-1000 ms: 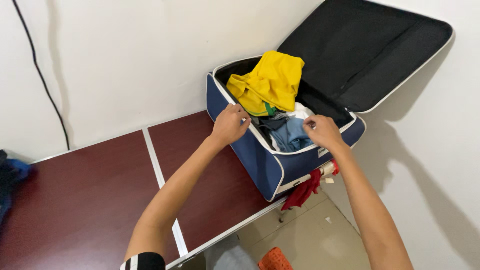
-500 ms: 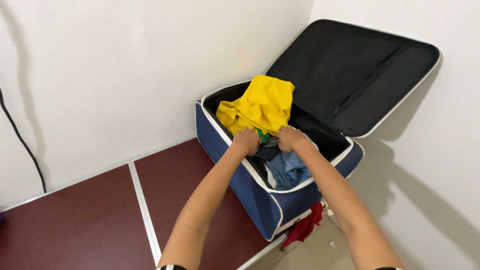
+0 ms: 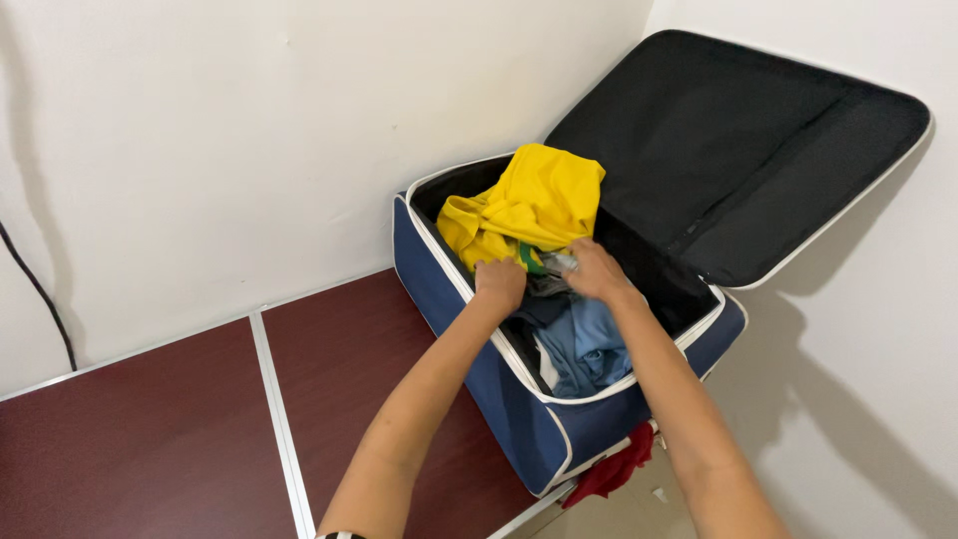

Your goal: The person unzips a blue bag, removes a blue shirt, a black shirt, a yellow shirt, and a light blue shirt one by one, and folds them onto a table.

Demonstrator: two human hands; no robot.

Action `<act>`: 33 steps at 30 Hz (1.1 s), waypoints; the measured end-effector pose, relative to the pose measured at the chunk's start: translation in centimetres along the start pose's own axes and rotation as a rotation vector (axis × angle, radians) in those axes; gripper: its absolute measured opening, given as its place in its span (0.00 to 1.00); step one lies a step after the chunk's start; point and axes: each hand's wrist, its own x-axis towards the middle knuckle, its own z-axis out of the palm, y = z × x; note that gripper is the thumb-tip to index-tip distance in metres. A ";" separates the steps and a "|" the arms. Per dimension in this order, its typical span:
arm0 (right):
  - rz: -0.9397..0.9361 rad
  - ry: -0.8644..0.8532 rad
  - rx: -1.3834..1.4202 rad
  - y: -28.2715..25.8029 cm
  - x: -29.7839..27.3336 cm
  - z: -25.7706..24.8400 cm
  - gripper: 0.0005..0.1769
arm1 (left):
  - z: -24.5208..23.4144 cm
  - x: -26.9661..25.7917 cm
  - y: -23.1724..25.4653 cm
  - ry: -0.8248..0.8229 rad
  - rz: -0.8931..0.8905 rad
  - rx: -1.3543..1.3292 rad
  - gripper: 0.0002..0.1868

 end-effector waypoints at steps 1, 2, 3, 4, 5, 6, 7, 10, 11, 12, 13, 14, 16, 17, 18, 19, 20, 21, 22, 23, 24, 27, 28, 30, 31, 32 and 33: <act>-0.030 0.113 0.057 0.0 0.1 -0.5 0.24 | -0.5 -0.1 -0.3 0.094 -0.025 -0.092 0.18; 0.017 0.188 0.066 -0.1 0.1 -0.8 0.22 | -1.0 -0.1 -0.6 0.187 -0.051 -0.183 0.18; 0.067 0.261 0.078 -0.1 -0.3 -1.2 0.20 | -1.4 -0.1 -1.1 0.295 -0.079 -0.296 0.16; 0.118 0.333 0.089 -0.2 -0.6 -1.4 0.18 | -1.8 -0.1 -1.6 0.403 -0.108 -0.409 0.14; 0.124 0.405 0.110 -0.4 -0.7 -1.6 0.15 | -2.1 -0.1 -2.1 0.515 -0.135 -0.519 0.13; 0.130 0.477 0.130 -0.5 -0.8 -1.8 0.12 | -2.3 -0.2 -2.7 0.657 -0.096 -0.610 0.12; 0.136 0.553 0.147 -0.6 -0.8 -2.2 0.10 | -2.6 -0.3 -3.3 0.802 -0.052 -0.701 0.12; 0.142 0.732 0.116 -1.8 -1.7 -3.1 0.07 | -4.0 -0.9 -5.1 0.964 -0.023 -0.920 0.13; 0.201 0.745 0.123 -2.5 -2.0 -3.6 0.06 | -4.7 -1.1 -5.7 0.971 -0.032 -0.984 0.14; 0.259 0.758 0.130 -3.1 -2.3 -4.1 0.05 | -5.5 -1.2 -6.0 0.968 -0.080 -1.055 0.14; 0.317 0.764 0.138 -3.7 -2.7 -4.6 0.04 | -6.1 -1.5 -6.4 0.962 -0.134 -1.126 0.15; 0.378 0.752 0.142 -4.1 -2.9 -5.1 0.05 | -6.7 -1.8 -6.7 0.956 -0.189 -1.196 0.16; 0.498 0.729 0.148 -4.6 -3.1 -5.9 0.07 | -7.3 -1.9 -7.4 1.024 -0.139 -1.231 0.12; 0.471 0.750 0.095 -4.7 -3.3 -6.0 0.09 | -7.4 -1.8 -7.9 1.057 -0.113 -1.247 0.11; 0.444 0.770 0.042 -4.6 -3.6 -6.2 0.11 | -7.5 -1.6 -8.4 0.999 -0.158 -1.300 0.08; 0.418 0.790 -0.013 -4.5 -3.8 -6.3 0.13 | -7.4 -1.3 -9.0 0.939 -0.202 -1.352 0.09; 0.408 0.750 -0.122 -4.5 -3.8 -6.3 0.17 | -7.2 -1.2 -9.5 0.878 -0.246 -1.403 0.11; 0.396 0.710 -0.230 -4.4 -3.8 -6.2 0.22 | -6.8 -1.1 -9.9 0.867 -0.274 -1.335 0.13; 0.384 0.668 -0.338 -4.3 -3.8 -6.0 0.26 | -6.4 -1.1 -10.3 0.855 -0.300 -1.266 0.14; 0.312 0.688 -0.341 -4.1 -3.7 -5.7 0.27 | -6.1 -1.2 -10.7 0.842 -0.329 -1.196 0.15; 0.240 0.708 -0.344 -3.9 -3.6 -5.3 0.28 | -5.8 -1.3 -11.0 0.871 -0.288 -1.084 0.16; 0.115 0.478 -0.161 -2.7 -2.6 -3.9 0.28 | -6.5 -1.8 -11.0 0.931 -0.202 -0.828 0.17; 0.088 0.351 -0.068 -2.2 -2.2 -3.3 0.28 | -7.2 -2.2 -10.3 0.938 -0.203 -0.800 0.16; 0.044 0.114 0.000 -1.3 -1.5 -2.0 0.35 | -9.0 -2.8 -8.3 0.926 -0.185 -0.681 0.14; 0.023 -0.008 0.033 -0.8 -1.4 -1.3 0.39 | -9.8 -3.1 -7.0 0.905 -0.170 -0.593 0.14; 0.035 -0.073 0.015 -0.2 -1.2 -0.6 0.40 | -10.4 -3.3 -5.8 0.882 -0.155 -0.505 0.15; 0.048 -0.136 -0.002 0.6 -1.0 -0.1 0.42 | -10.6 -3.4 -4.6 0.835 -0.102 -0.394 0.17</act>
